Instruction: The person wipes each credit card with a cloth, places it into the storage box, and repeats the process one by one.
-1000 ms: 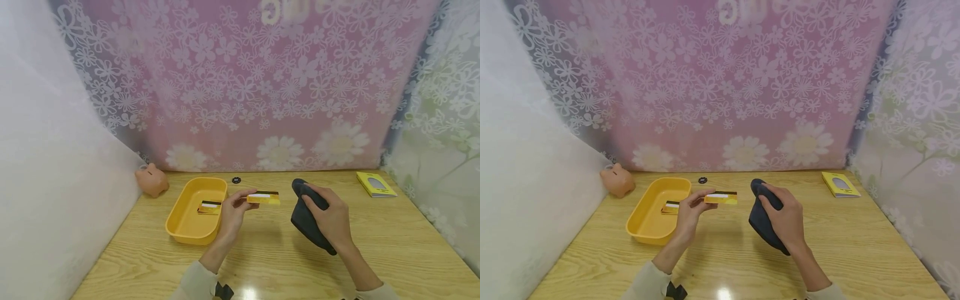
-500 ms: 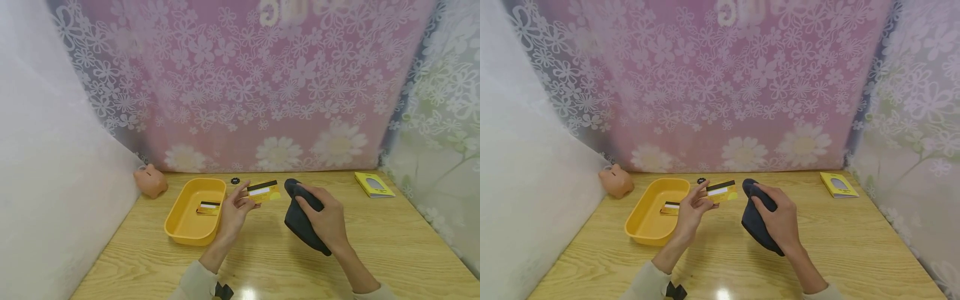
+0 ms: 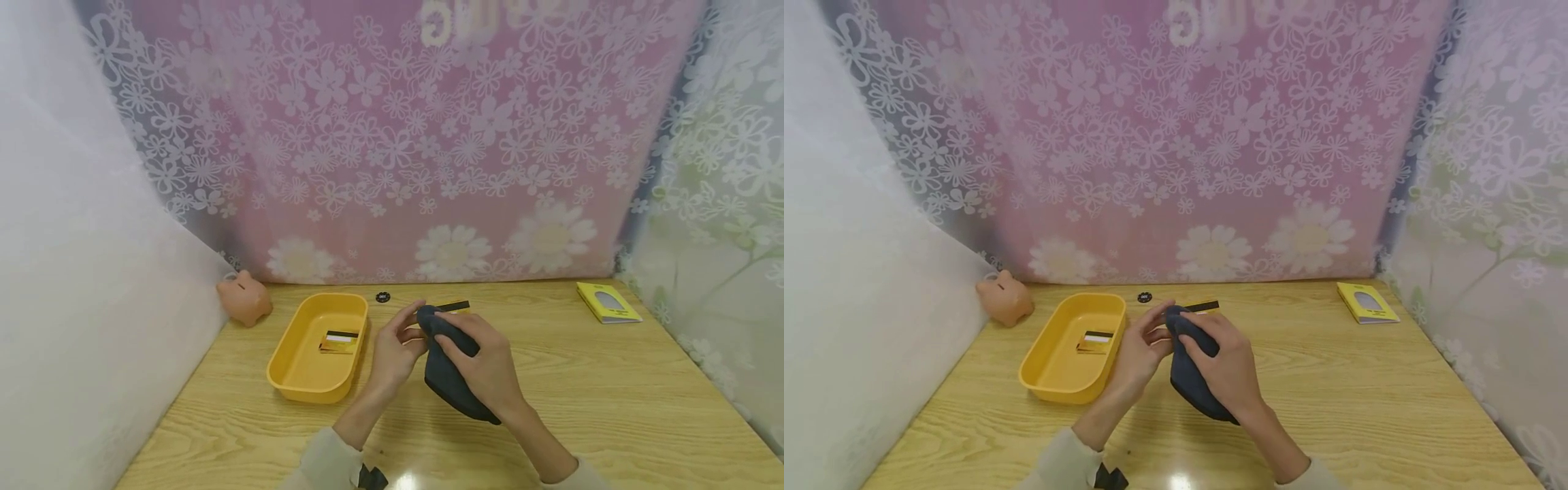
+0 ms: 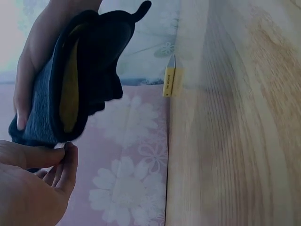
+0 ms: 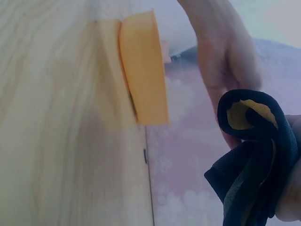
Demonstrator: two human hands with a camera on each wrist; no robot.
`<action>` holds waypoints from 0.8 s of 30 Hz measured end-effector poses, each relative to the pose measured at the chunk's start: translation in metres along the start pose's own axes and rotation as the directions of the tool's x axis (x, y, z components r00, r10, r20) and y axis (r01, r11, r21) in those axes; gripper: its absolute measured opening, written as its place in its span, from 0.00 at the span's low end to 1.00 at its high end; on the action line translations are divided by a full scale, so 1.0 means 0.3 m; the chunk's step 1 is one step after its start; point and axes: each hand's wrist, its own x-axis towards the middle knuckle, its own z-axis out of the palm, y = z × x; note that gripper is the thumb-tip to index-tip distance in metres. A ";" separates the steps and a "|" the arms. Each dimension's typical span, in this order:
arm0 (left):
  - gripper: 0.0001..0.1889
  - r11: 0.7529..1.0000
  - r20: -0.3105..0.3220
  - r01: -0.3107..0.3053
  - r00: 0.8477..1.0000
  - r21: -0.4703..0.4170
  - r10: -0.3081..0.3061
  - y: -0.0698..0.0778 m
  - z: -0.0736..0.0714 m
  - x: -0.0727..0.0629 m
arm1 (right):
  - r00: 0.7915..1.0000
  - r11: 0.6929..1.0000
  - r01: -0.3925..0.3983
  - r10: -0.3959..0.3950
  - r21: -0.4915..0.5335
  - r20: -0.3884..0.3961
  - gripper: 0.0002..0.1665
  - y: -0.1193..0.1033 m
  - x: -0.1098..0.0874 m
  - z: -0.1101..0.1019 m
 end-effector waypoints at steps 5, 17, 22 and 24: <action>0.32 1.000 0.020 -0.015 1.000 -0.005 0.015 0.004 0.006 -0.009 | 1.000 1.000 -0.013 0.013 -0.014 0.029 0.27 -0.007 -0.013 0.027; 0.31 0.999 -0.042 0.033 0.999 -0.040 -0.035 0.009 -0.009 -0.009 | 0.999 0.995 -0.014 0.009 -0.103 -0.052 0.26 0.019 -0.005 -0.021; 0.33 0.997 -0.053 0.046 0.997 -0.062 -0.049 0.014 -0.014 -0.008 | 0.996 0.991 -0.045 0.034 -0.124 -0.088 0.25 0.046 -0.005 -0.072; 0.33 0.997 -0.057 0.053 0.997 -0.062 -0.056 0.017 -0.015 -0.008 | 0.994 0.990 -0.065 0.053 -0.129 -0.095 0.25 0.060 -0.007 -0.089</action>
